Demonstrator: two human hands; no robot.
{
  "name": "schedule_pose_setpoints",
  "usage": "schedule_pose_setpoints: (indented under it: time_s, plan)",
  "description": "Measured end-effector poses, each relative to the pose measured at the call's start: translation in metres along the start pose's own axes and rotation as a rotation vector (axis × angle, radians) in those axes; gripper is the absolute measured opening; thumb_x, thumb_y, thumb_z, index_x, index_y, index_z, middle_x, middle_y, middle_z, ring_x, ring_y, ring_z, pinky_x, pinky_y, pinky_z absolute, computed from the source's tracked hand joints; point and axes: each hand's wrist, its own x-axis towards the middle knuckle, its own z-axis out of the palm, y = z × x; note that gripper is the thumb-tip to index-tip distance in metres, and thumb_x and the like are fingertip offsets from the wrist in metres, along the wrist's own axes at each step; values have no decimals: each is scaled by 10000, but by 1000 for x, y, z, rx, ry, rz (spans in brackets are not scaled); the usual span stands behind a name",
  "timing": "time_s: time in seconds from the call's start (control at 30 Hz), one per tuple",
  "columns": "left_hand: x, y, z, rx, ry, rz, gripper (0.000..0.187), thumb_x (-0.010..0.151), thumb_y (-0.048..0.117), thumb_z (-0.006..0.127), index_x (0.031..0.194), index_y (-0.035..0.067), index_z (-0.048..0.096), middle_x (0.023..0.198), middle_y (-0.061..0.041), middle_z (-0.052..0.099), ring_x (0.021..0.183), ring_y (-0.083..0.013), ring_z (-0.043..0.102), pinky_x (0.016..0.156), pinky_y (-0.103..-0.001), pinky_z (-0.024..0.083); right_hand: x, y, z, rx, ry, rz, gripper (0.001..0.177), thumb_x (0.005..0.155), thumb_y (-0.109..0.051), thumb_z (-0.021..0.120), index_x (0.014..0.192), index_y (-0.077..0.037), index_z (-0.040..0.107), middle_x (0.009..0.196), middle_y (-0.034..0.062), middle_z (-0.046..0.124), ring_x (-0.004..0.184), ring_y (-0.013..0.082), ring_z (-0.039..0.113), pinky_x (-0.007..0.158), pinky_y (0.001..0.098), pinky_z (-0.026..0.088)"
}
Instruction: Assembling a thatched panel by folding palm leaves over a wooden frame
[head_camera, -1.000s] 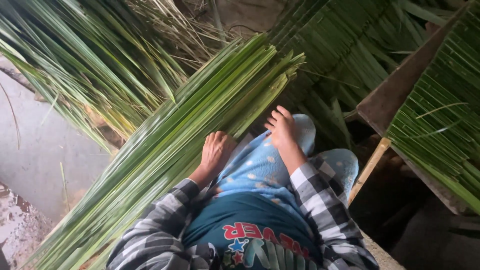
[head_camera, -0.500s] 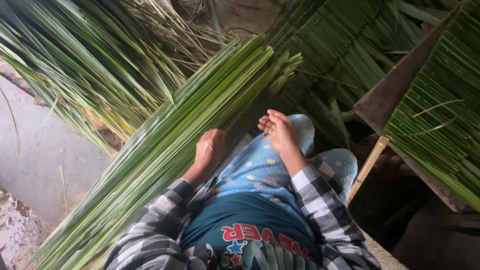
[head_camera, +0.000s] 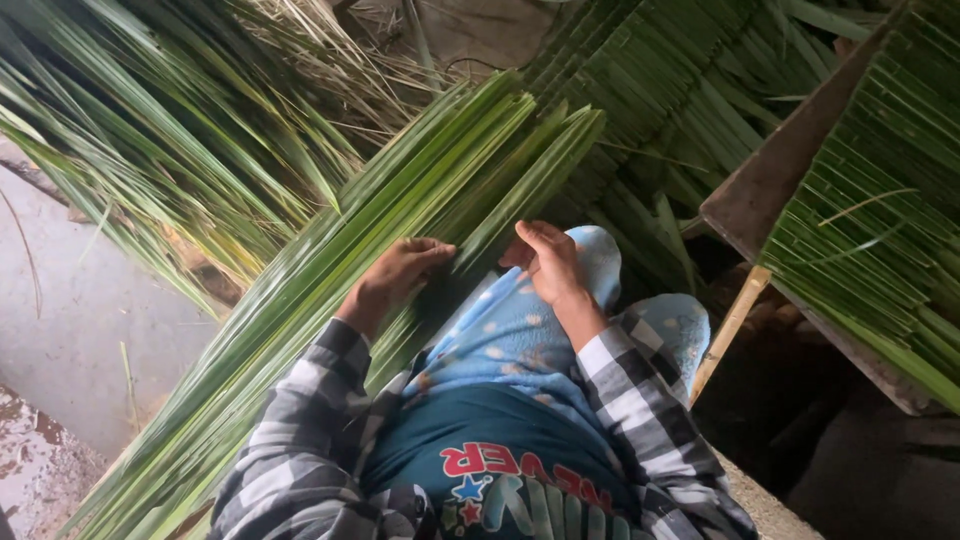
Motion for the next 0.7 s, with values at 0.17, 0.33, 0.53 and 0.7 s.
schedule_pose_setpoints:
  time_s: [0.17, 0.33, 0.53, 0.7]
  plan:
    - [26, -30, -8, -214, -33, -66, 83, 832, 125, 787, 859, 47, 775, 582, -15, 626, 502, -90, 592, 482, -200, 453, 10, 11, -6, 56, -32, -5, 157, 865, -78, 816, 827, -77, 664, 727, 152, 717, 649, 366, 757, 619, 541, 663]
    - [-3, -6, 10, -49, 23, -80, 221, 806, 165, 807, 1010, 80, 811, 855, -96, 716, 799, -172, 650, 725, -315, 537, -8, -7, 11, 35, -96, -9, 174, 875, -81, 785, 983, -103, 650, 785, 77, 711, 649, 323, 758, 603, 515, 680]
    - [30, -44, -2, -90, -103, -8, 250, 797, 97, 811, 1046, 104, 782, 831, -69, 737, 736, -159, 655, 690, -294, 518, -42, -48, 43, 41, -210, 37, 369, 877, -53, 747, 1226, -88, 633, 900, 77, 712, 681, 303, 761, 651, 520, 688]
    - [28, -41, -5, -95, -77, -35, 196, 846, 123, 770, 1038, 99, 798, 833, -60, 731, 771, -142, 618, 692, -278, 485, -1, 2, 1, 60, -203, 63, 440, 870, -31, 748, 1288, -90, 622, 997, 82, 696, 702, 323, 763, 723, 537, 685]
